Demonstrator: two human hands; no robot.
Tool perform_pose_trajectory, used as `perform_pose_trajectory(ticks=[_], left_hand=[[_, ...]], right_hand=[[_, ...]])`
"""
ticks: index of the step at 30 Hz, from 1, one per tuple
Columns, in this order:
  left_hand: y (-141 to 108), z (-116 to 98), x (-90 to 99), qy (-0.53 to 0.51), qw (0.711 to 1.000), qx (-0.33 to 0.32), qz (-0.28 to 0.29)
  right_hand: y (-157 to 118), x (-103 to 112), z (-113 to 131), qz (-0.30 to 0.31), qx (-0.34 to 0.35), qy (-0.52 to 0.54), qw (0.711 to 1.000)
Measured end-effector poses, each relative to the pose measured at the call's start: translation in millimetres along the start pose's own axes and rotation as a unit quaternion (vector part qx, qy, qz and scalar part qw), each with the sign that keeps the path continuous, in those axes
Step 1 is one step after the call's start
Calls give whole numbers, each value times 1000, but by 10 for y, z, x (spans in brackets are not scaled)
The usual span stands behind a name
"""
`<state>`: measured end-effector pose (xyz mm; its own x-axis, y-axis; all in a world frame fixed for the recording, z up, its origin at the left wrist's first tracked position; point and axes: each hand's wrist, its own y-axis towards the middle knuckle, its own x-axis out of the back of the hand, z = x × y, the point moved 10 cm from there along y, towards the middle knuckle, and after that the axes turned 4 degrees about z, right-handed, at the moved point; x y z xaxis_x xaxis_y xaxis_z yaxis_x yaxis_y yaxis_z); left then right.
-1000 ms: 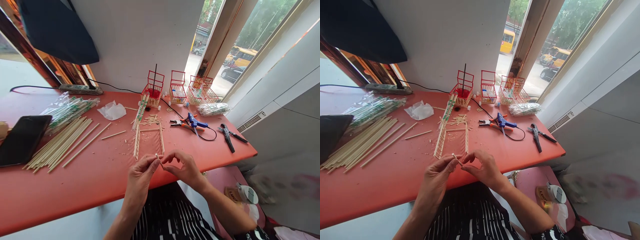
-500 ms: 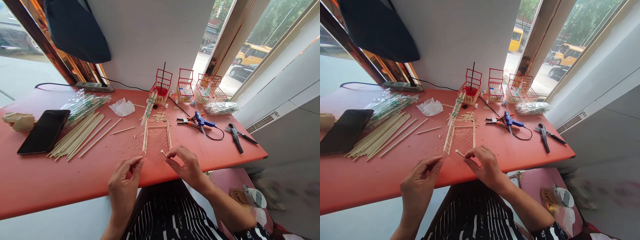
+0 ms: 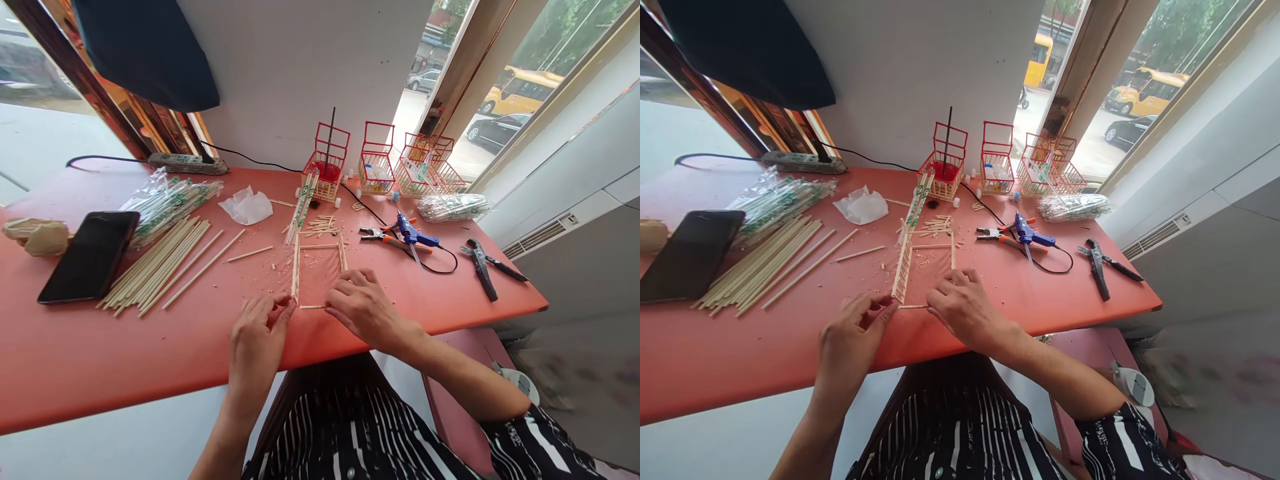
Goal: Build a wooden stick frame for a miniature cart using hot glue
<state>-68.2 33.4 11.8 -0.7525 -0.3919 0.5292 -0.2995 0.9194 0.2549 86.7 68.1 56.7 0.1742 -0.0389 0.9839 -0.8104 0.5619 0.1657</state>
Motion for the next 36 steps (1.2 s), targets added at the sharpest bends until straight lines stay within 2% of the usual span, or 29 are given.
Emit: perform_pose_trajectory(ticks=[9,17,36], left_hand=[[88,170,-6,-17,999,35,29],[105,186,-53,-15,999,21,43],[104,206,-21,-10,999,29,31]], right_hand=[[67,-155,-20,57,7,-80,995],[127,-203,-12,86,15,-76,993],[204,-254,-11,108,20,-61,992]])
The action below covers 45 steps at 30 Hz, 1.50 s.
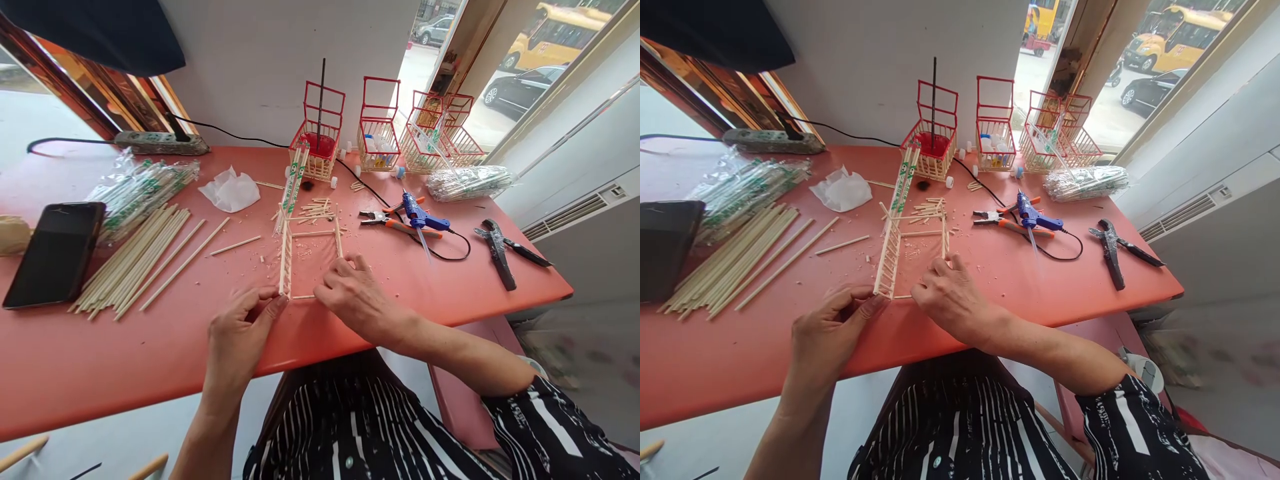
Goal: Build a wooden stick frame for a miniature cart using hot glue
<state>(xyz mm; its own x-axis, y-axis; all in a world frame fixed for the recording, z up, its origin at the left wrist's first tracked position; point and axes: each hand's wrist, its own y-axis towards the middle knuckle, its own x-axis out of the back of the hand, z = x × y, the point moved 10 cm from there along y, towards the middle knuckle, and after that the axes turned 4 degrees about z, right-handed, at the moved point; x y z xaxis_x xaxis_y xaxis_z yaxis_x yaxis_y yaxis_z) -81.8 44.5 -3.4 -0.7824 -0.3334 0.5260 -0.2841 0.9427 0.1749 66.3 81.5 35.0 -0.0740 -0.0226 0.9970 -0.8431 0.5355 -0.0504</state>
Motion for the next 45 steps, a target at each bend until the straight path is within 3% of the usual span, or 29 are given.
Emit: perform_pose_trajectory(ticks=[45], left_hand=[[-4,-11,9,18,1000,1,-4]], right_hand=[[66,50,58,1,10,-1,1000]])
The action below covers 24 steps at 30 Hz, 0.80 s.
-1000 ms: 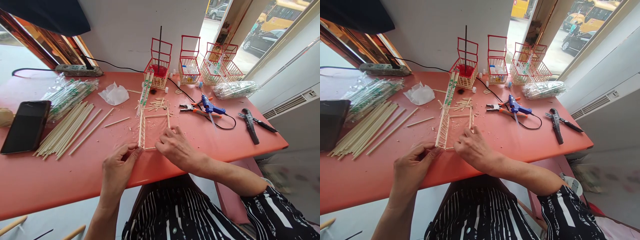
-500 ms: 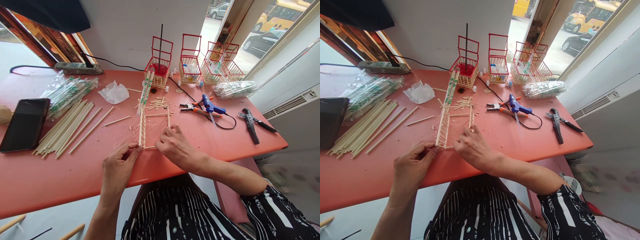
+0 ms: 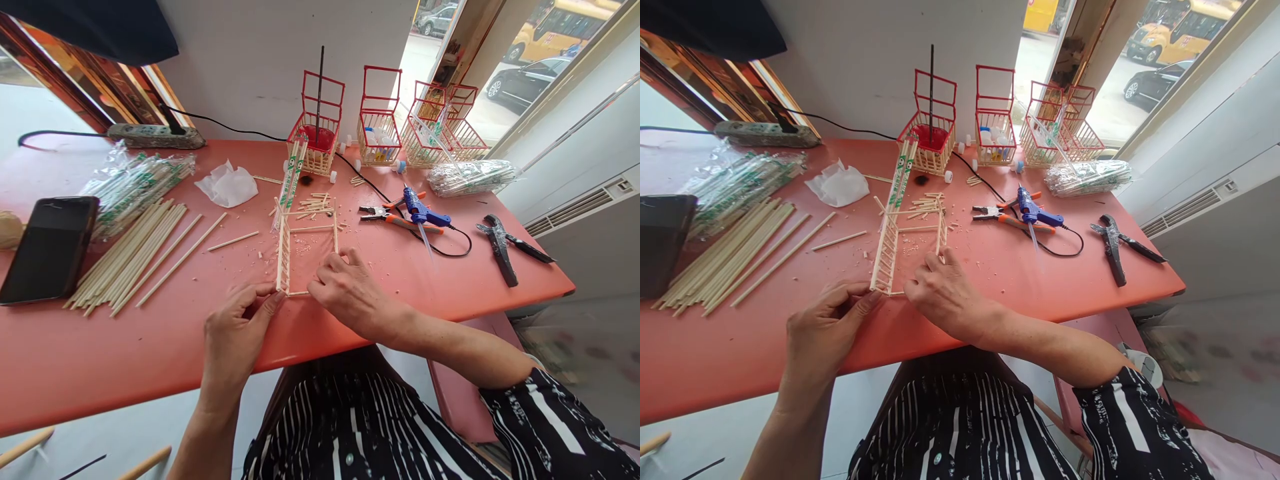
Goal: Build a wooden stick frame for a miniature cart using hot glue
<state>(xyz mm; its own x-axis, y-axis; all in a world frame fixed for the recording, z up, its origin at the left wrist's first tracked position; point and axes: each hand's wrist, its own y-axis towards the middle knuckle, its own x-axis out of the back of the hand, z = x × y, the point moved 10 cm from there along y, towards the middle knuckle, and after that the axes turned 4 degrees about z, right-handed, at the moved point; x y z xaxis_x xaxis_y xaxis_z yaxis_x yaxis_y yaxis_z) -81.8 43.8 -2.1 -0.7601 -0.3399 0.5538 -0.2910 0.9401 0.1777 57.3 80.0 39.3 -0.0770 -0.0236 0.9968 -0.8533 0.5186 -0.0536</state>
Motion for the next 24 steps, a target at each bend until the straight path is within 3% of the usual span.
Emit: perform_pose_trajectory(ticks=[24], left_hand=[[8,-9,-6,-15,1000,10,5]], right_hand=[[20,11,1,-7,-3,10,1000]])
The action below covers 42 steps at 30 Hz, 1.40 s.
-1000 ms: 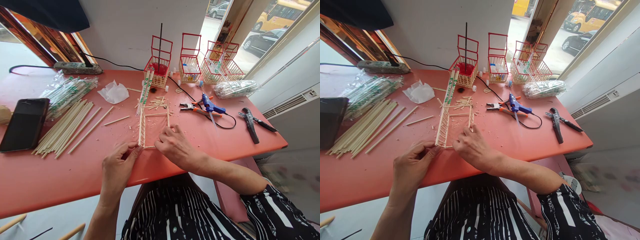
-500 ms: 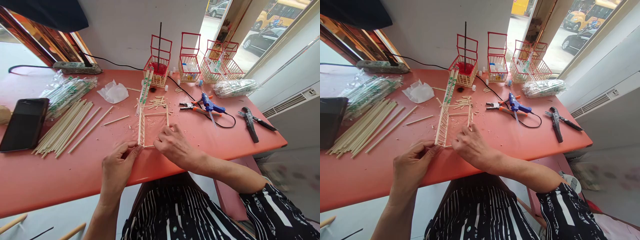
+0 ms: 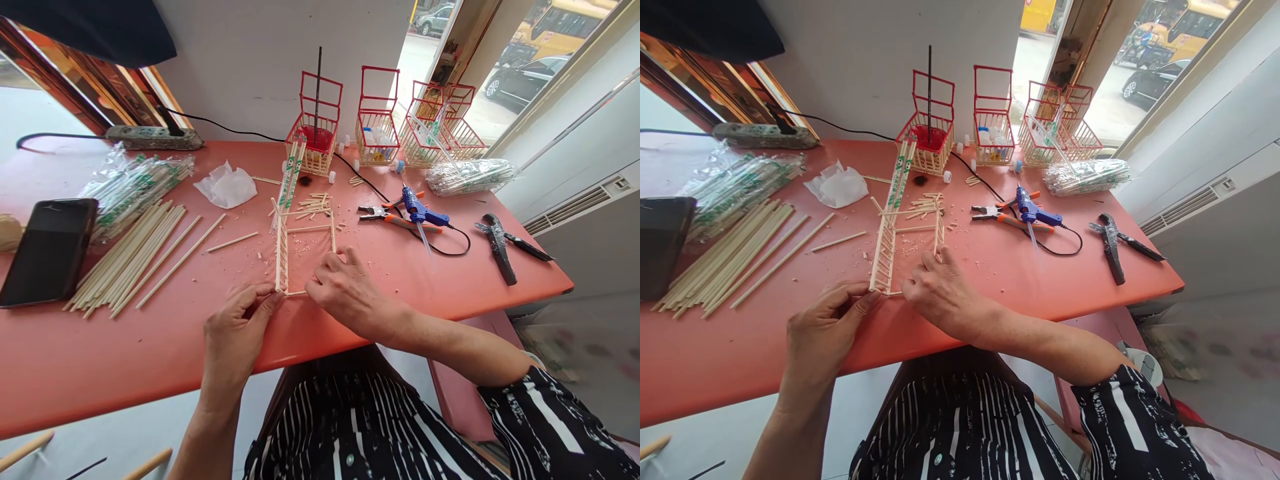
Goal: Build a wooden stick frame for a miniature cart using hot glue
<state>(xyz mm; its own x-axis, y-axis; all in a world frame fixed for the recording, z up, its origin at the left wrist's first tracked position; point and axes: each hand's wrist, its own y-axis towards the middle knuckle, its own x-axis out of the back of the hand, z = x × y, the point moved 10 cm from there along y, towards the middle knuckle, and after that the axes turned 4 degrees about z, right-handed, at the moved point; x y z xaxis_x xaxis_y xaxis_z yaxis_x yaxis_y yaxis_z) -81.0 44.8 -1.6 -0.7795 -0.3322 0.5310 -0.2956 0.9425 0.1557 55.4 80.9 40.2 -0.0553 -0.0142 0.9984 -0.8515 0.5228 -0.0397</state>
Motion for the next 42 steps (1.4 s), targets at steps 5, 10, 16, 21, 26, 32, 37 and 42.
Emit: perform_pose_trajectory(ticks=[5,10,16,21,26,32,37,42], left_hand=[[-6,28,0,-1,1000,2,0],[-7,15,7,-2,1000,5,1],[-10,7,26,9,1000,4,-7],[-10,-10,11,-3,1000,-20,-6],[-12,-8,4,-11,1000,-18,-7],[-16,-10,23,-9,1000,-16,-9],[-6,7,18,-13,1000,-9,-9],[-11,8,29,-12,1000,-12,-15]], right_hand=[[1,-10,-1,1,2,0,1000],[0,-34,-1,-3,7,-7,1000],[-7,-22,-10,-20,3,-5,1000],[-7,-32,-24,-16,0,-11,1000],[-12,-32,-22,-26,8,-6,1000],[-8,-40,-15,-24,12,-20,999],[-6,-27,-14,-29,12,-17,999],[0,-19,-10,-39,15,-10,999]])
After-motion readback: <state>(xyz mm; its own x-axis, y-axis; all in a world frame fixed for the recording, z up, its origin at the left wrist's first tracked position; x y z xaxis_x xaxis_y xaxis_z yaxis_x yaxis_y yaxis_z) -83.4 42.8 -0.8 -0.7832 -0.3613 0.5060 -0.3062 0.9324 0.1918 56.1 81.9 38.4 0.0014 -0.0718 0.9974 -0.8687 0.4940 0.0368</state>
